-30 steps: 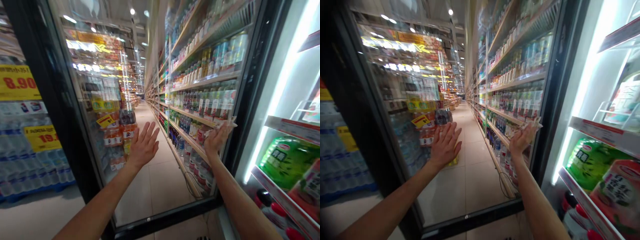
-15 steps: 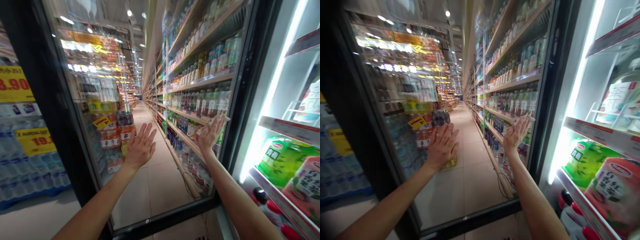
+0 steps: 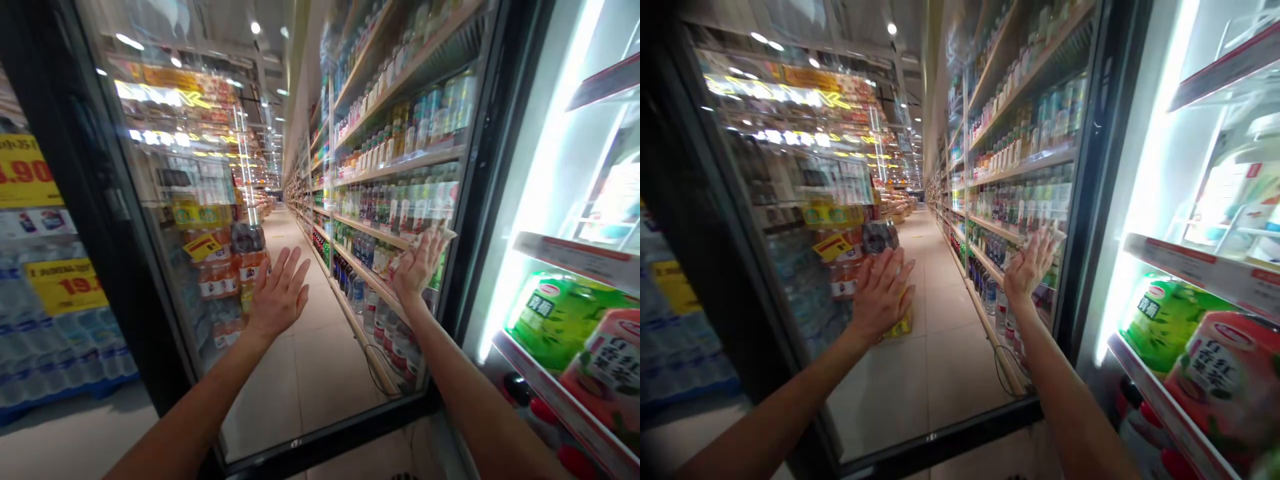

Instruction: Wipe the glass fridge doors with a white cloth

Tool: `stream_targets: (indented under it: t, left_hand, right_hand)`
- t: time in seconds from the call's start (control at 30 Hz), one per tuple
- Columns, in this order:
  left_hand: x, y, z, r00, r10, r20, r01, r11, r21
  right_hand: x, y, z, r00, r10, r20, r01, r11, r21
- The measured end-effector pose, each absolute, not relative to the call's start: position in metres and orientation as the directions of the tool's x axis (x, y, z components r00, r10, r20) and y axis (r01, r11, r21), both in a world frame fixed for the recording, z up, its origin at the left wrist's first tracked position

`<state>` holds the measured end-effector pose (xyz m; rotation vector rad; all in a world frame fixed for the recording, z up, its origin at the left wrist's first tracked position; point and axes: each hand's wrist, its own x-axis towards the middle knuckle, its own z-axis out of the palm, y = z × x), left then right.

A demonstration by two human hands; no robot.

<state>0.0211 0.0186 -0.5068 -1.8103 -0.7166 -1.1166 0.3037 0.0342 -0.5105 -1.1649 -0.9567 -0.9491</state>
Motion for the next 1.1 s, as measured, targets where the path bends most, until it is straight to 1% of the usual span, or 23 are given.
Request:
stream_targets:
  t: [0.07, 0.17, 0.2, 0.23, 0.27, 0.3, 0.4, 0.43, 0.47, 0.5, 0.53, 0.6, 0.67, 0.7, 0.73, 0.77, 0.8, 0.9, 0.93, 0.97, 1.0, 1.03, 1.1]
  left_hand:
    - [0.021, 0.019, -0.507, 0.432, 0.024, 0.902, 0.809, -0.453, -0.375]
    - [0.02, 0.02, -0.507, 0.436, 0.016, 0.9, 0.813, -0.436, -0.385]
    - [0.02, 0.02, -0.506, 0.438, 0.017, 0.899, 0.813, -0.433, -0.388]
    - [0.019, 0.02, -0.506, 0.44, 0.019, 0.898, 0.813, -0.432, -0.39]
    - [0.019, 0.019, -0.506, 0.443, 0.023, 0.896, 0.813, -0.433, -0.39]
    - [0.019, 0.019, -0.506, 0.445, 0.027, 0.895, 0.812, -0.435, -0.39]
    - [0.02, 0.018, -0.506, 0.441, 0.031, 0.897, 0.814, -0.435, -0.385]
    - [0.02, 0.017, -0.506, 0.44, 0.031, 0.898, 0.815, -0.434, -0.384]
    - [0.021, 0.017, -0.506, 0.438, 0.03, 0.898, 0.816, -0.432, -0.384]
    - [0.021, 0.017, -0.506, 0.437, 0.028, 0.899, 0.818, -0.43, -0.383]
    - [0.021, 0.018, -0.506, 0.436, 0.026, 0.9, 0.819, -0.427, -0.384]
    - [0.021, 0.019, -0.506, 0.435, 0.024, 0.9, 0.818, -0.427, -0.384]
    - [0.02, 0.02, -0.506, 0.434, 0.02, 0.9, 0.816, -0.433, -0.384]
    - [0.019, 0.02, -0.506, 0.435, 0.021, 0.9, 0.813, -0.438, -0.383]
    - [0.019, 0.021, -0.506, 0.436, 0.023, 0.9, 0.811, -0.444, -0.382]
    - [0.019, 0.021, -0.506, 0.437, 0.026, 0.899, 0.808, -0.45, -0.38]
    - [0.019, 0.02, -0.506, 0.438, 0.028, 0.899, 0.806, -0.455, -0.379]
    - [0.02, 0.019, -0.506, 0.432, 0.032, 0.901, 0.803, -0.469, -0.368]
    - [0.02, 0.018, -0.506, 0.429, 0.036, 0.902, 0.802, -0.474, -0.363]
    - [0.02, 0.018, -0.506, 0.428, 0.038, 0.903, 0.802, -0.476, -0.36]
    - [0.02, 0.018, -0.506, 0.427, 0.038, 0.903, 0.802, -0.476, -0.359]
    - [0.02, 0.019, -0.506, 0.429, 0.036, 0.903, 0.803, -0.473, -0.362]
    - [0.02, 0.02, -0.506, 0.433, 0.023, 0.901, 0.805, -0.461, -0.375]
  right_hand:
    - [0.268, 0.03, -0.511, 0.152, -0.048, 0.987, 0.976, 0.164, -0.142]
    - [0.221, 0.022, -0.52, -0.204, 0.067, 0.977, 0.956, 0.229, 0.184]
    - [0.219, 0.02, -0.524, -0.288, 0.085, 0.954, 0.933, 0.247, 0.26]
    - [0.225, 0.02, -0.527, -0.33, 0.088, 0.94, 0.921, 0.251, 0.299]
    - [0.239, 0.021, -0.529, -0.32, 0.076, 0.944, 0.926, 0.235, 0.294]
    - [0.258, 0.023, -0.529, -0.25, 0.054, 0.967, 0.95, 0.204, 0.235]
    - [0.311, 0.033, -0.522, 0.144, -0.067, 0.987, 0.984, 0.119, -0.136]
    - [0.317, 0.035, -0.519, 0.24, -0.1, 0.966, 0.967, 0.116, -0.228]
    - [0.315, 0.036, -0.516, 0.288, -0.115, 0.951, 0.954, 0.124, -0.274]
    - [0.305, 0.035, -0.515, 0.284, -0.107, 0.953, 0.954, 0.137, -0.268]
    - [0.288, 0.033, -0.515, 0.229, -0.077, 0.97, 0.965, 0.152, -0.215]
    - [0.246, 0.026, -0.52, 0.014, 0.027, 1.0, 0.979, 0.204, -0.019]
    - [0.218, 0.021, -0.529, -0.268, 0.113, 0.957, 0.931, 0.287, 0.227]
    - [0.215, 0.019, -0.533, -0.36, 0.128, 0.924, 0.899, 0.311, 0.308]
    - [0.221, 0.019, -0.537, -0.392, 0.13, 0.911, 0.888, 0.31, 0.338]
    - [0.234, 0.02, -0.54, -0.36, 0.118, 0.926, 0.906, 0.283, 0.316]
    - [0.253, 0.022, -0.542, -0.269, 0.093, 0.959, 0.941, 0.237, 0.241]
    - [0.307, 0.03, -0.537, 0.146, -0.029, 0.989, 0.981, 0.136, -0.141]
    - [0.315, 0.031, -0.534, 0.244, -0.062, 0.968, 0.963, 0.135, -0.234]
    - [0.313, 0.032, -0.532, 0.296, -0.081, 0.952, 0.948, 0.145, -0.283]
    - [0.304, 0.031, -0.532, 0.299, -0.081, 0.951, 0.945, 0.159, -0.284]
    - [0.288, 0.028, -0.534, 0.25, -0.066, 0.966, 0.955, 0.179, -0.235]
    - [0.246, 0.022, -0.542, 0.015, 0.014, 1.0, 0.972, 0.234, -0.018]
